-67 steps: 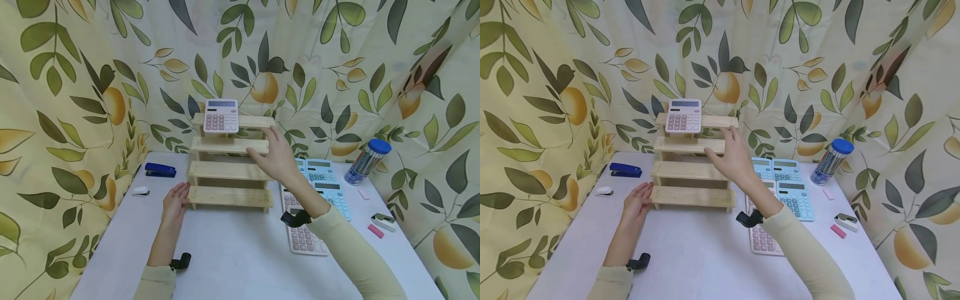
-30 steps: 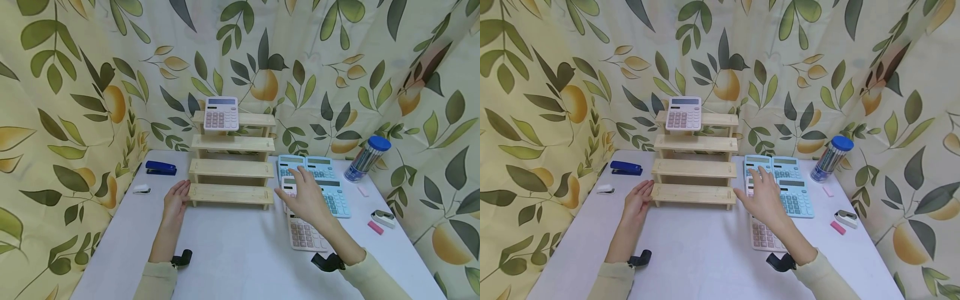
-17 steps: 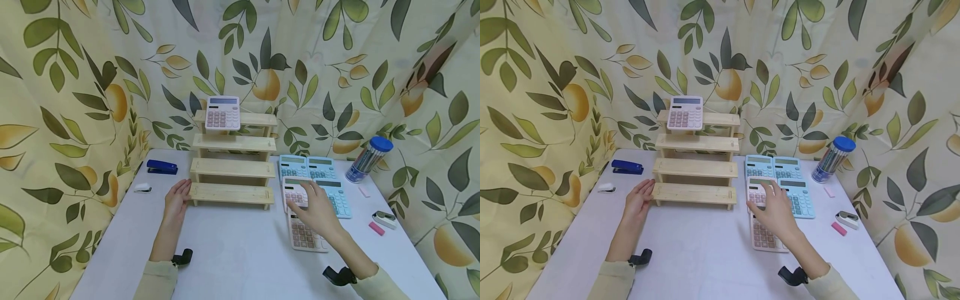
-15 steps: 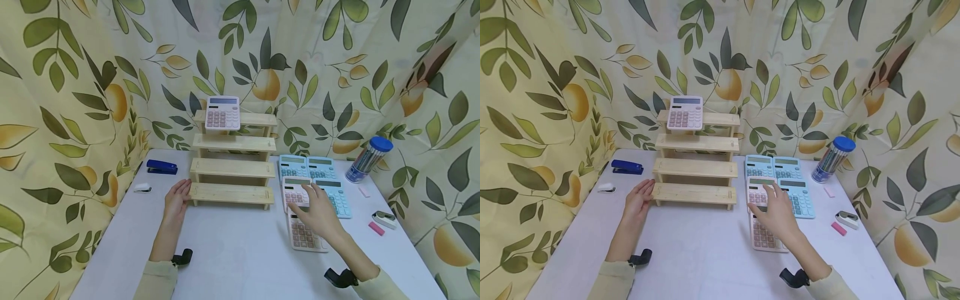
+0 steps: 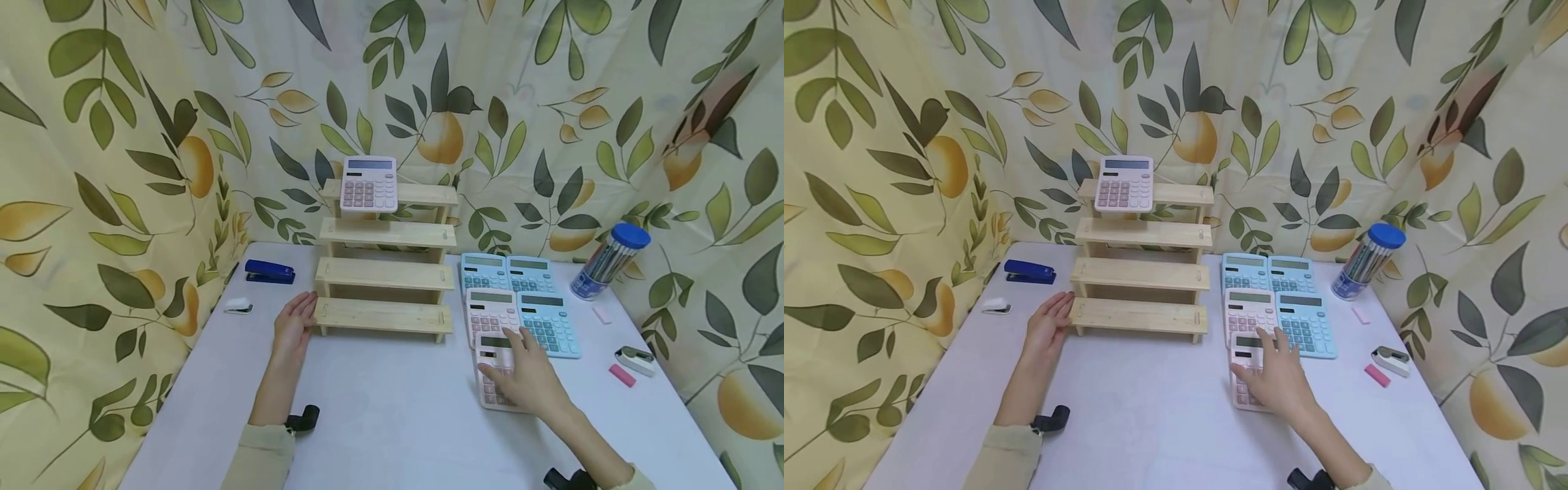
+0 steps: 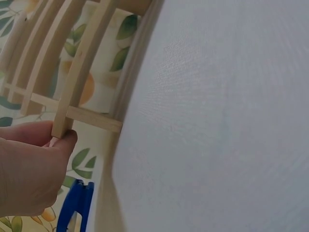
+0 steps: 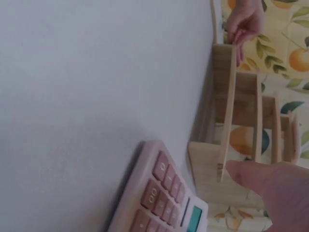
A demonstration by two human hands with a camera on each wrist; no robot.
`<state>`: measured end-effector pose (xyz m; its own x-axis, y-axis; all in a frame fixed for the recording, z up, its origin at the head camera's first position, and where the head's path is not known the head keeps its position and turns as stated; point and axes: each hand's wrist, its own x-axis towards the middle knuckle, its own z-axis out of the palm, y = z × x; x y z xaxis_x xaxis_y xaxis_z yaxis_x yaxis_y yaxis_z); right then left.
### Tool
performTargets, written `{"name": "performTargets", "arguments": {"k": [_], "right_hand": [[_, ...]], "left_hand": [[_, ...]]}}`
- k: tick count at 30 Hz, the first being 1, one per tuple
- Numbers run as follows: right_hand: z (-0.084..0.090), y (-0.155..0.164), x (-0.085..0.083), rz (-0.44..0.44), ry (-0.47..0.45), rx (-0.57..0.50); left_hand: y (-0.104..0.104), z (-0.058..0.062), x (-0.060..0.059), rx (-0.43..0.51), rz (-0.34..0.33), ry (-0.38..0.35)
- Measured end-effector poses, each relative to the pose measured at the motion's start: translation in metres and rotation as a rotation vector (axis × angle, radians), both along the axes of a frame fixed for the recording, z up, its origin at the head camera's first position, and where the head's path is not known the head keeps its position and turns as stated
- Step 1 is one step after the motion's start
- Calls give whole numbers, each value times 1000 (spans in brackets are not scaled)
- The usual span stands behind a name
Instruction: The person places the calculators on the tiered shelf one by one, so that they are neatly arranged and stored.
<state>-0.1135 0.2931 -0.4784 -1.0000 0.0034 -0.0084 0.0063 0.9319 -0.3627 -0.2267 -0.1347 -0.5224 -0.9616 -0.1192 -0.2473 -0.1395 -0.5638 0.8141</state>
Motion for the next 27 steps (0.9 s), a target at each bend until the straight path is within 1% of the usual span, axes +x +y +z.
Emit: {"name": "performTargets", "arguments": {"k": [3, 7, 13, 16, 19, 23, 27], "right_hand": [[-5, -2, 2, -10, -29, 11], [-7, -4, 4, -22, -56, 12], [-6, -7, 6, -39, -74, 7], [-10, -9, 9, -41, -84, -1], [-17, -11, 12, -35, -82, -4], [-22, -13, 12, -33, -54, 12], [-24, -18, 9, -55, -51, 19]], "left_hand": [[0, 0, 1, 0, 4, 0], [1, 0, 0, -2, 15, -1], [3, -1, -4, -18, 2, 17], [3, -2, -5, -19, 7, 3], [3, -3, -5, -12, 12, -5], [2, -4, -5, -3, 14, -3], [-2, -3, -3, -9, 8, 1]]}}
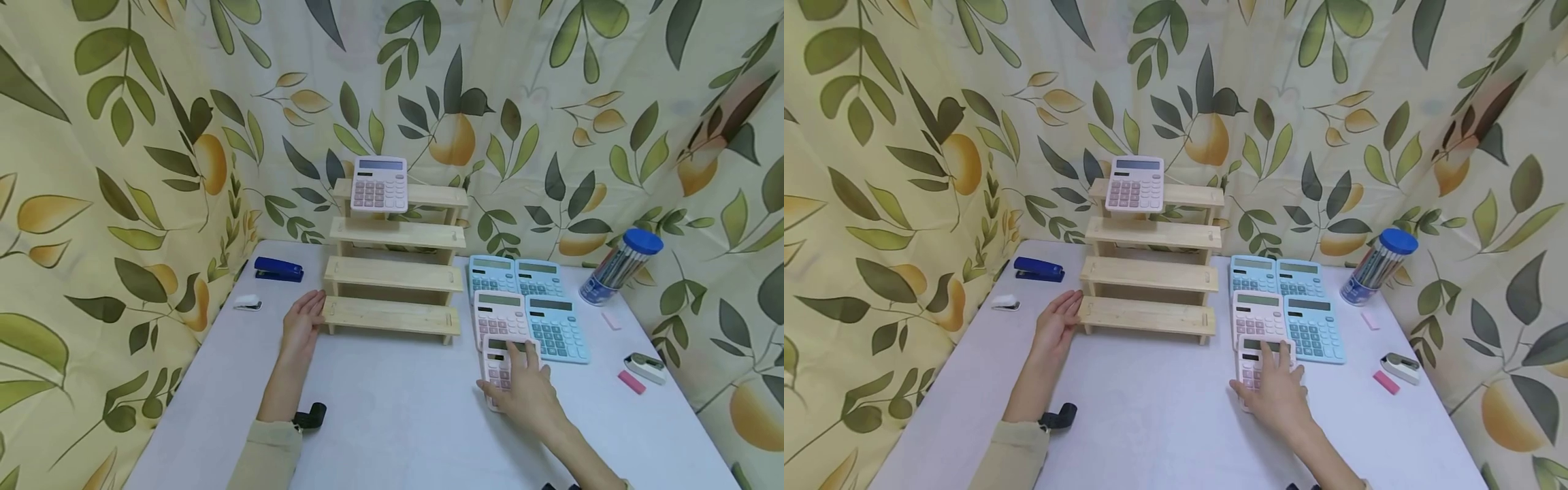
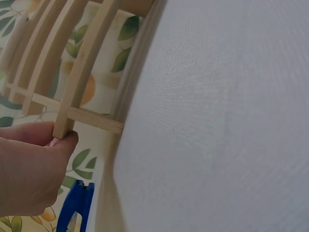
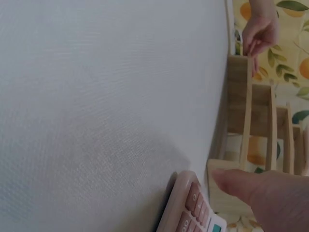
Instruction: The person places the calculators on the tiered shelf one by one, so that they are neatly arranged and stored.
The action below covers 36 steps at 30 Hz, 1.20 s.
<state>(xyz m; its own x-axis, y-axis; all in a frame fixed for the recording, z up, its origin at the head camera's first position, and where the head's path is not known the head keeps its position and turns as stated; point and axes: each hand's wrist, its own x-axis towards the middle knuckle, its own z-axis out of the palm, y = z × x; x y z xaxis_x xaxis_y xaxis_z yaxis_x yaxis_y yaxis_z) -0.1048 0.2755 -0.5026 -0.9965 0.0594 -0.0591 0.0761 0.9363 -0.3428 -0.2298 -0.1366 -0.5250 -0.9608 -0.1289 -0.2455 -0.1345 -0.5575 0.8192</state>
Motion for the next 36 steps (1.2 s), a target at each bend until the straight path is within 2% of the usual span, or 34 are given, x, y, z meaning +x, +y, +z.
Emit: {"name": "performTargets", "arguments": {"k": [7, 19, 26, 36], "right_hand": [[-4, -10, -2, -27, -54, -5], [-2, -5, -3, -59, -62, 27], [-4, -1, 1, -88, -22, 31], [-7, -1, 0, -118, 15, 19]], "left_hand": [[-9, 0, 4, 5, 21, 0], [0, 1, 3, 20, 9, 18], [2, -1, 5, 8, 16, 3], [3, 1, 1, 11, 14, 17]]}}
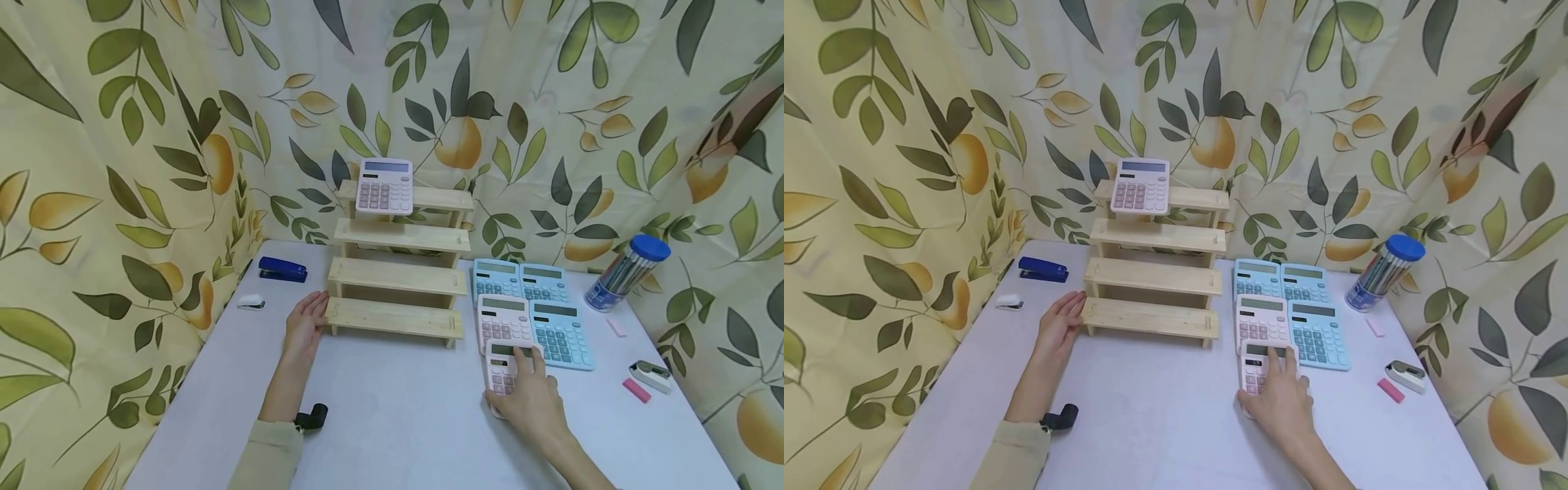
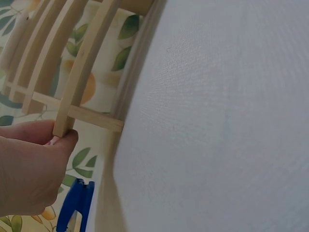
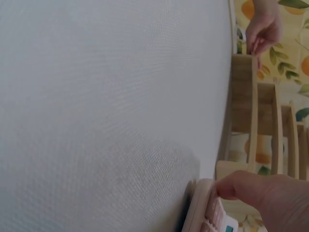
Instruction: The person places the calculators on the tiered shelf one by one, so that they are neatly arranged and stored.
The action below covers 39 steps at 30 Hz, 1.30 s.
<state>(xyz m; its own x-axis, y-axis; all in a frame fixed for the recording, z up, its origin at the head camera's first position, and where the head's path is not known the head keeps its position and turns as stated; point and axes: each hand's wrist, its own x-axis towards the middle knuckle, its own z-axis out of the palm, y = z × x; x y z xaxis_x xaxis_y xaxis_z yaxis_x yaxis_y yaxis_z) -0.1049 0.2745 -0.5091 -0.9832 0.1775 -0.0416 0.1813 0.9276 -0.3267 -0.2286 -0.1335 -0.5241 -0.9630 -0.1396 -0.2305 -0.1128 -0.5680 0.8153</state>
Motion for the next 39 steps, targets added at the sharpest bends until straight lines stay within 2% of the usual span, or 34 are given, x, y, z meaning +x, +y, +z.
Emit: {"name": "performTargets", "arguments": {"k": [8, 16, 22, 32, 39], "right_hand": [[6, 0, 0, 5, -10, -16], [18, 0, -5, 27, 37, -4], [32, -1, -10, 44, 40, 1], [55, -3, -23, 74, 150, 5], [75, -2, -34, 74, 163, -16]], "left_hand": [[0, -1, -2, 5, 11, 0], [0, 1, -1, -7, -6, -2], [-1, 0, -1, -7, -9, -10], [-2, 0, -1, -2, -12, -5], [-2, 0, -2, 0, -12, -13]]}}
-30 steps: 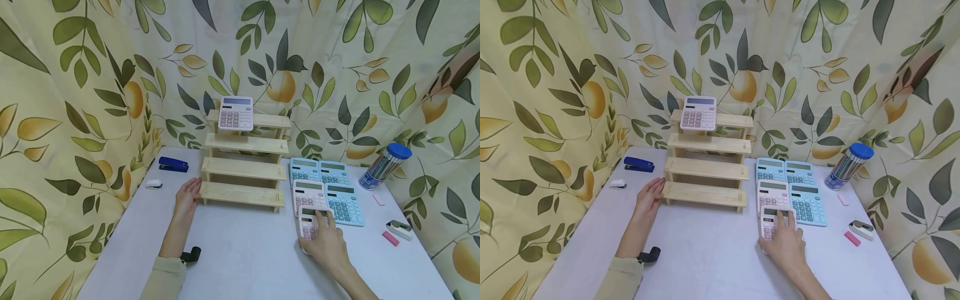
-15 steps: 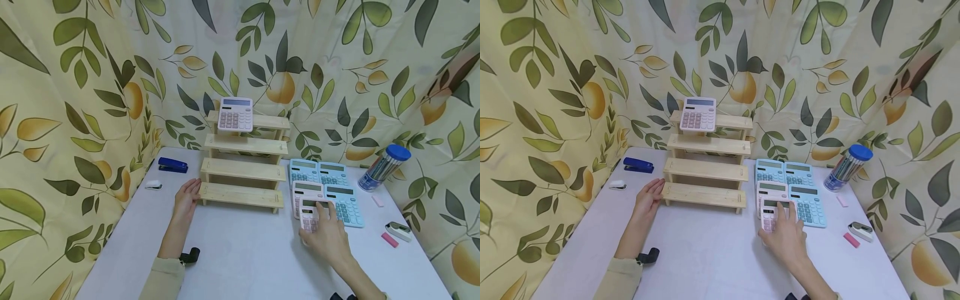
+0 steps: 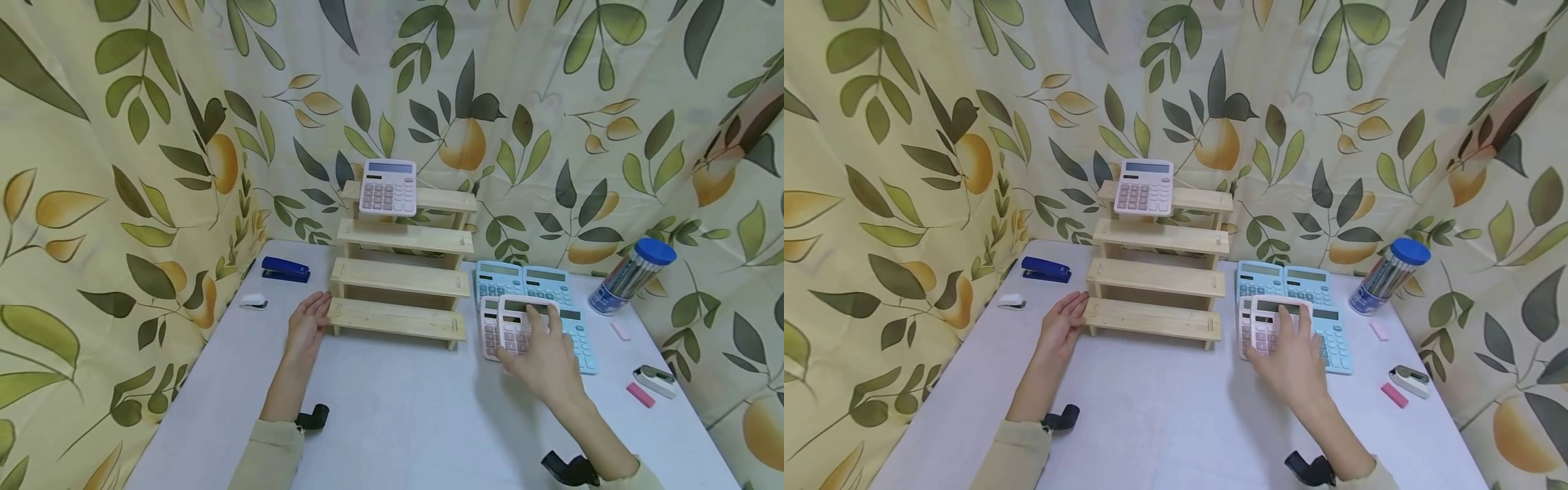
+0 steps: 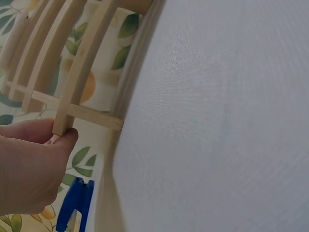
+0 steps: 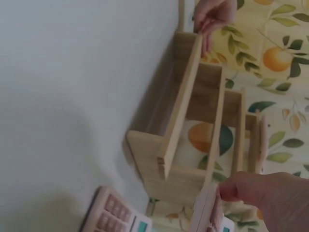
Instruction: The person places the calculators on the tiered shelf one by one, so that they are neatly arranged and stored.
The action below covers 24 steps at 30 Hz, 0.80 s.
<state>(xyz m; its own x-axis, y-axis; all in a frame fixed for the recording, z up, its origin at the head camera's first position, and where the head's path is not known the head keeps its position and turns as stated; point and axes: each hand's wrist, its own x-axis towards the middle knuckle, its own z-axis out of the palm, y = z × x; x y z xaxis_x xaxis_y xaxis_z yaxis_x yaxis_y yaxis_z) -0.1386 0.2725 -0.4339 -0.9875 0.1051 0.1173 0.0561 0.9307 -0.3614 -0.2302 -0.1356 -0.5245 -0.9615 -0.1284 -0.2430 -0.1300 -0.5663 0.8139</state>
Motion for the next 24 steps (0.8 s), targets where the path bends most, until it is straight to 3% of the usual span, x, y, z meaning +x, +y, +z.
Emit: {"name": "performTargets", "arguments": {"k": [24], "right_hand": [[60, -12, -47, 5, 100, -43]], "left_hand": [[1, 0, 0, -2, 3, -3]]}}
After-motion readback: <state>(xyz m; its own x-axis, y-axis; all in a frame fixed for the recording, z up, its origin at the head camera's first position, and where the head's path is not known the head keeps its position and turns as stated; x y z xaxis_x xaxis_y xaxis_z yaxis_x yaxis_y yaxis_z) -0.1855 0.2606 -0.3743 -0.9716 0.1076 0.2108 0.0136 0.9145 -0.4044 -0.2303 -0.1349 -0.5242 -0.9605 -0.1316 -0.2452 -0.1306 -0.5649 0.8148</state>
